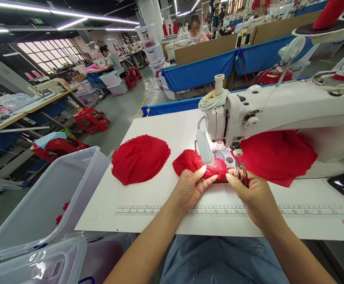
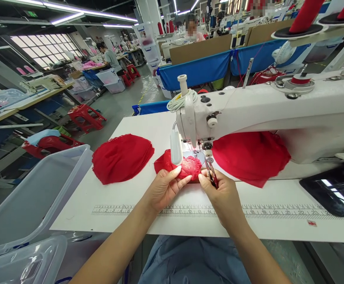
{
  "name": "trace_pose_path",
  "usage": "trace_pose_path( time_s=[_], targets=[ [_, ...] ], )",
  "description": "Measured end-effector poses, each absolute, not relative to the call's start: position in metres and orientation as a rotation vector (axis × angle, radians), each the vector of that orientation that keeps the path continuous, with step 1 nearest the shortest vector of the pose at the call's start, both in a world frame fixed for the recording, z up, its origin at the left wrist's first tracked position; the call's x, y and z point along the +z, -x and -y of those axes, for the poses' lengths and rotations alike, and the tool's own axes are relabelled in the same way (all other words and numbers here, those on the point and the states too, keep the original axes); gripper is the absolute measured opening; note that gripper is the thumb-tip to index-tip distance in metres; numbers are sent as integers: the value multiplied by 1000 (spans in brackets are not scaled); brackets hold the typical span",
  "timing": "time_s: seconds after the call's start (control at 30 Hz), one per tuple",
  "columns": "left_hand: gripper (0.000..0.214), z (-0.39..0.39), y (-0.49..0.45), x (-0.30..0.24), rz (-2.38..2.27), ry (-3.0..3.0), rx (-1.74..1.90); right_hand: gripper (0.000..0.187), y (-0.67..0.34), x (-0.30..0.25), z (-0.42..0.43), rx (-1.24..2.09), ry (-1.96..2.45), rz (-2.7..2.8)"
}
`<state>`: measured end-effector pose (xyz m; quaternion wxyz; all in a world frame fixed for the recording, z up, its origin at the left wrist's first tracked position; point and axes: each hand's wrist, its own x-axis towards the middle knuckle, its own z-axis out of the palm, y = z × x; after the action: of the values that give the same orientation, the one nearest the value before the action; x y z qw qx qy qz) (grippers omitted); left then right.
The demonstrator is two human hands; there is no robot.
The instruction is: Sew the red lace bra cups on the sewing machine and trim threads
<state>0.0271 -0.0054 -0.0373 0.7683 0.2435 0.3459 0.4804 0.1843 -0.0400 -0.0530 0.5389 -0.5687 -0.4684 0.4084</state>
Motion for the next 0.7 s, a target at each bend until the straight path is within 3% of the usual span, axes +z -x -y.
trace_pose_path(
  time_s=[0.5, 0.7],
  targets=[
    [22, 4, -30, -39, -821, -506, 1044, 23, -181, -54, 43, 902, 1381, 1192],
    [16, 4, -30, -38, -795, -472, 1048, 34, -198, -58, 49, 715, 1403, 1383]
  ],
)
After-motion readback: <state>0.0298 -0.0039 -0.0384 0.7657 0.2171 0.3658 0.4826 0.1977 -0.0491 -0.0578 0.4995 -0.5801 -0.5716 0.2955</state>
